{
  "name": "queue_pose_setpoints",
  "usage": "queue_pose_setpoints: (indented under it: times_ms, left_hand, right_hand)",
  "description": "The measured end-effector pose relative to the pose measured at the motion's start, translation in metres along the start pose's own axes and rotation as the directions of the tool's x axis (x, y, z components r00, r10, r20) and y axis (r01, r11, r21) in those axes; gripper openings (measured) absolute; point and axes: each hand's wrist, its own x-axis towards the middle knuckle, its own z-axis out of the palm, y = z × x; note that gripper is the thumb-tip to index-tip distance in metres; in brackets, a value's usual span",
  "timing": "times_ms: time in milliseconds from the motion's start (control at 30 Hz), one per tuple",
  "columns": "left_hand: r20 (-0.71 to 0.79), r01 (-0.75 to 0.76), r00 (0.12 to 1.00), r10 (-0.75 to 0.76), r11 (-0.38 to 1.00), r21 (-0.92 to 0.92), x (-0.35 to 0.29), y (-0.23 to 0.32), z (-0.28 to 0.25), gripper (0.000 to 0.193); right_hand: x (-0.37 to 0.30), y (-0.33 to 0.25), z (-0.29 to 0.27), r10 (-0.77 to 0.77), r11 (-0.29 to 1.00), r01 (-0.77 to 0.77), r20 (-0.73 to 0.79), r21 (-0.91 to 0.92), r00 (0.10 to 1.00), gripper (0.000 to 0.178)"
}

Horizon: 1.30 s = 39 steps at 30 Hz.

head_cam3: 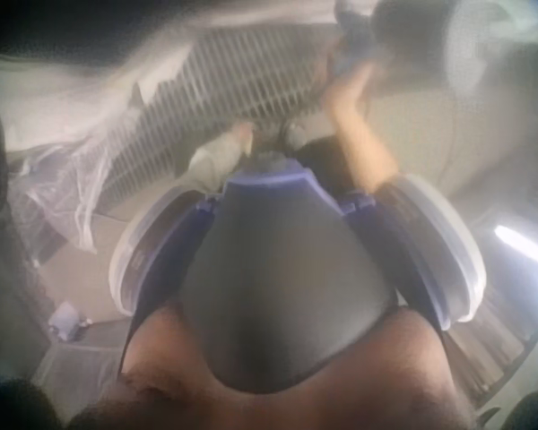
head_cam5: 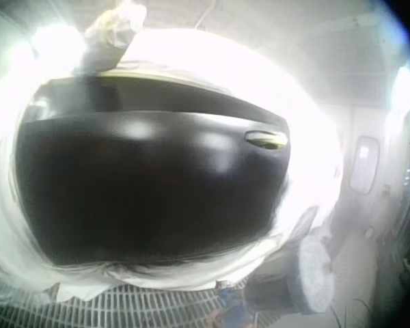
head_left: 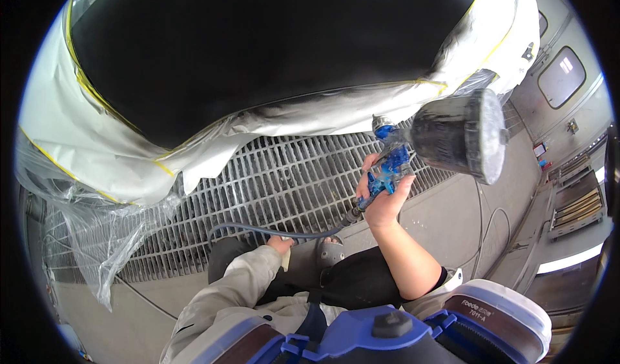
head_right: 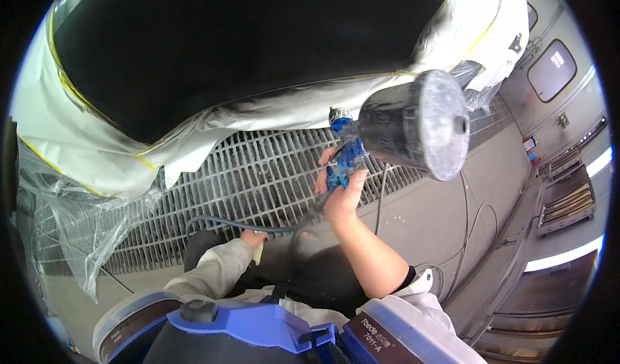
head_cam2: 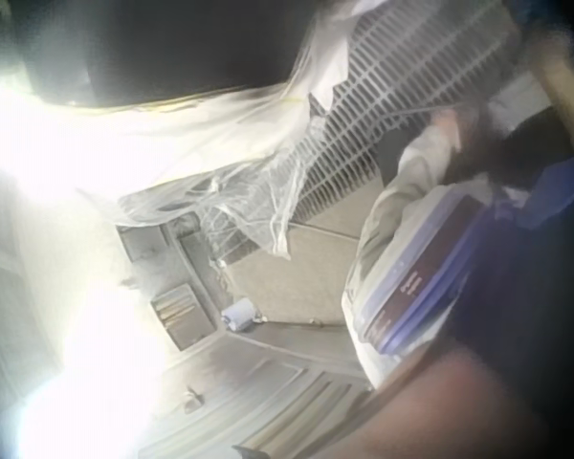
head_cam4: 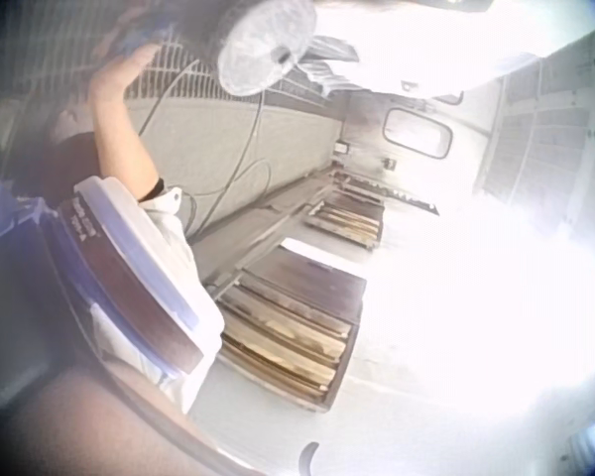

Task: The person uses a spray gun to apply black paint to a car door in a paint booth. The door is masked with white protective sheeting and yellow tape. The person moves the spray gun in steady horizontal passes across the door surface.

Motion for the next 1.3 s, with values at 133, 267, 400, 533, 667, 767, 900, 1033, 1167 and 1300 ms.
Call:
queue_pose_setpoints:
  times_ms: [133,267,400,533,667,767,900,1033,1167,1300]
  left_hand:
    - [0.040,-0.259,0.966,0.257,0.943,0.207,-0.014,0.021,-0.007,0.050]
    - [0.092,-0.353,0.934,0.346,0.932,0.083,-0.017,0.028,-0.007,0.040]
    - [0.187,-0.246,0.948,0.257,0.966,-0.077,-0.015,0.028,-0.012,0.041]
    - [0.121,-0.103,0.984,0.132,0.970,-0.222,-0.013,0.015,-0.006,0.040]
    - [0.081,-0.055,0.994,0.078,0.966,-0.251,-0.004,0.001,0.006,0.040]
    - [0.102,-0.047,0.991,0.082,0.952,-0.302,-0.004,0.000,0.013,0.040]
    - [0.086,-0.074,0.992,0.097,0.967,-0.244,-0.009,0.005,0.014,0.045]
    - [0.043,-0.100,0.993,0.106,0.986,-0.133,0.002,-0.008,0.016,0.047]
    - [-0.007,-0.187,0.982,0.187,0.975,-0.124,0.013,-0.026,0.020,0.049]
    - [0.081,-0.061,0.993,0.082,0.970,-0.237,-0.006,-0.018,0.002,0.046]
  right_hand:
    - [0.002,0.009,-0.003,-0.036,0.998,0.038,0.032,-0.042,0.999,0.084]
    - [0.001,0.011,-0.002,-0.026,0.997,0.026,-0.008,-0.069,1.000,0.090]
    - [0.001,0.006,0.002,-0.097,0.993,0.098,0.013,-0.064,0.995,0.096]
    - [-0.006,0.000,0.007,-0.106,0.993,0.107,0.022,-0.048,0.994,0.101]
    - [-0.018,-0.008,0.009,-0.055,0.998,0.054,-0.028,-0.035,0.998,0.101]
    - [-0.022,-0.014,0.008,-0.055,0.997,0.053,-0.029,-0.049,0.998,0.096]
    - [-0.023,-0.016,0.006,-0.051,0.997,0.051,0.009,-0.060,0.999,0.094]
    - [-0.024,-0.010,0.006,0.007,0.998,-0.006,0.013,-0.058,1.000,0.095]
    - [-0.021,-0.004,0.005,0.050,0.996,-0.041,0.124,-0.078,0.991,0.096]
    - [-0.018,0.003,0.013,0.035,0.998,-0.026,0.162,-0.060,0.986,0.097]
